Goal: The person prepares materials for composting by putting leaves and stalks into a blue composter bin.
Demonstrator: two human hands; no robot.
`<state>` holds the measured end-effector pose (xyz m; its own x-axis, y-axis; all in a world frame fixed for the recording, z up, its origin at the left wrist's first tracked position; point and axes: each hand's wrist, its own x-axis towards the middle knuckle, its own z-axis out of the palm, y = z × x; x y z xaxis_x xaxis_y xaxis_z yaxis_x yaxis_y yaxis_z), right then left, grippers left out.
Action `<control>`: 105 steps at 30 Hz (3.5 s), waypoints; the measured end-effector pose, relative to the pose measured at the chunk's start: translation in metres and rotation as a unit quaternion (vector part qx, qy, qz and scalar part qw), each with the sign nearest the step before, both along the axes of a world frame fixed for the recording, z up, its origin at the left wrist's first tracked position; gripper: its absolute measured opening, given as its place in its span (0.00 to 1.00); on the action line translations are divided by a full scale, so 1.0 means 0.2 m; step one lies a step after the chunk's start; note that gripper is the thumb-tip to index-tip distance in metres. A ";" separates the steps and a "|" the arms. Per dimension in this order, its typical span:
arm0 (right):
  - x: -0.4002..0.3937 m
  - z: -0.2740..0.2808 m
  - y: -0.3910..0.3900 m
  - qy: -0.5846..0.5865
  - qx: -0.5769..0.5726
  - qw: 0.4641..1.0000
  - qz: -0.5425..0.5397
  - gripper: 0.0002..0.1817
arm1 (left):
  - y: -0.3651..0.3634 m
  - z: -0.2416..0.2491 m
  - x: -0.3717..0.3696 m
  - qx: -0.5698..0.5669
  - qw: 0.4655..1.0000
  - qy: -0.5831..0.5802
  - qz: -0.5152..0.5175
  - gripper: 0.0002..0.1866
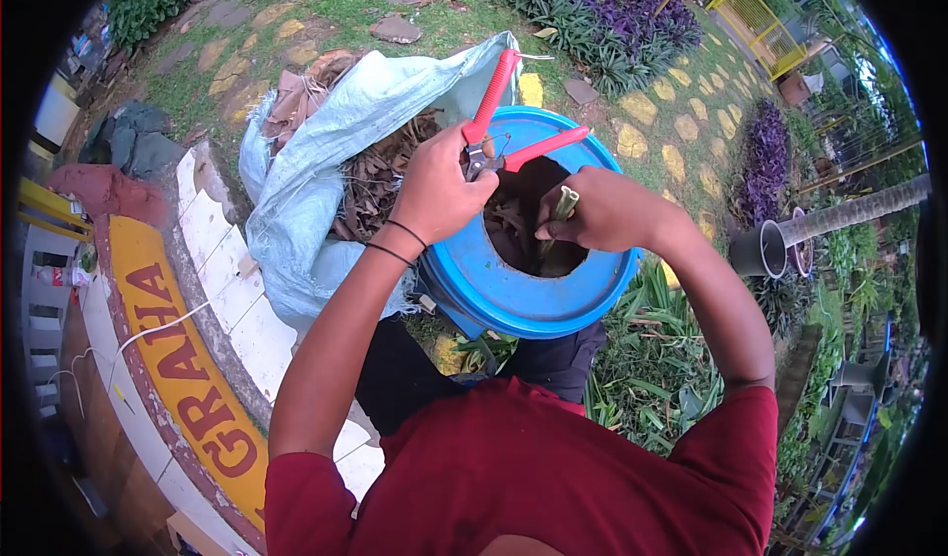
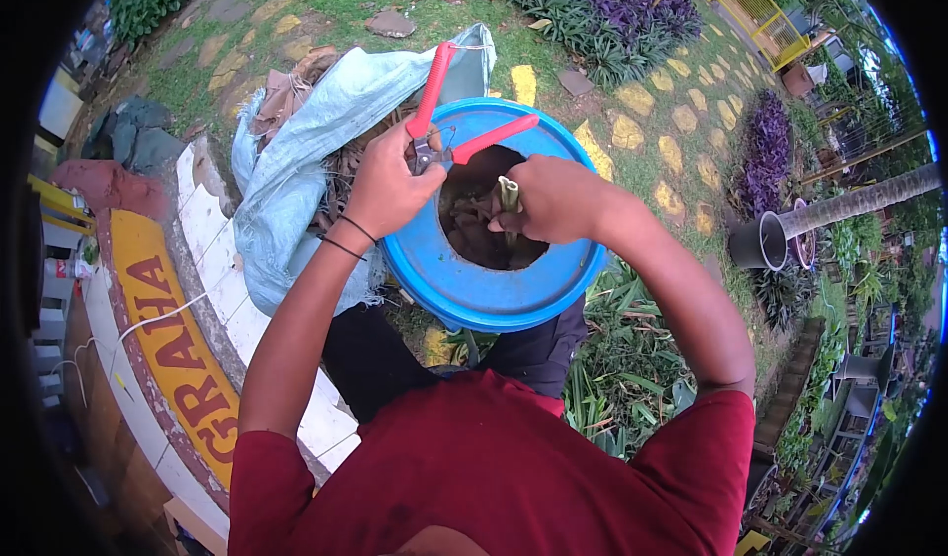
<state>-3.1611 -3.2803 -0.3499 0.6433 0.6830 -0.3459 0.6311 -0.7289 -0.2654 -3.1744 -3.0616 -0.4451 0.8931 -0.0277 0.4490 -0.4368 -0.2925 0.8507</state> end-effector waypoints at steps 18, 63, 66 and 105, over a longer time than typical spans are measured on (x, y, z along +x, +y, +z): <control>-0.02 0.28 0.03 0.081 0.192 0.978 0.026 0.09 | 0.00 0.01 0.00 -0.020 1.000 0.017 -0.005 0.11; 0.25 -0.44 0.03 0.038 0.036 0.994 0.097 0.09 | 0.02 0.01 0.00 -0.054 0.997 0.042 -0.025 0.11; 0.15 -0.49 0.00 0.084 -0.070 0.989 0.097 0.12 | 0.02 -0.01 0.01 -0.028 0.999 0.024 -0.017 0.11; 0.22 -0.31 0.15 0.055 0.029 0.994 0.085 0.04 | 0.02 -0.04 0.02 -0.077 0.996 0.017 -0.039 0.09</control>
<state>-3.1170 -3.2507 -0.4127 0.4771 0.7994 -0.3652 0.7084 -0.5957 -0.3784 -3.1708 -3.0572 -0.4526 0.9059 -0.0317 0.4222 -0.4227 -0.1236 0.8978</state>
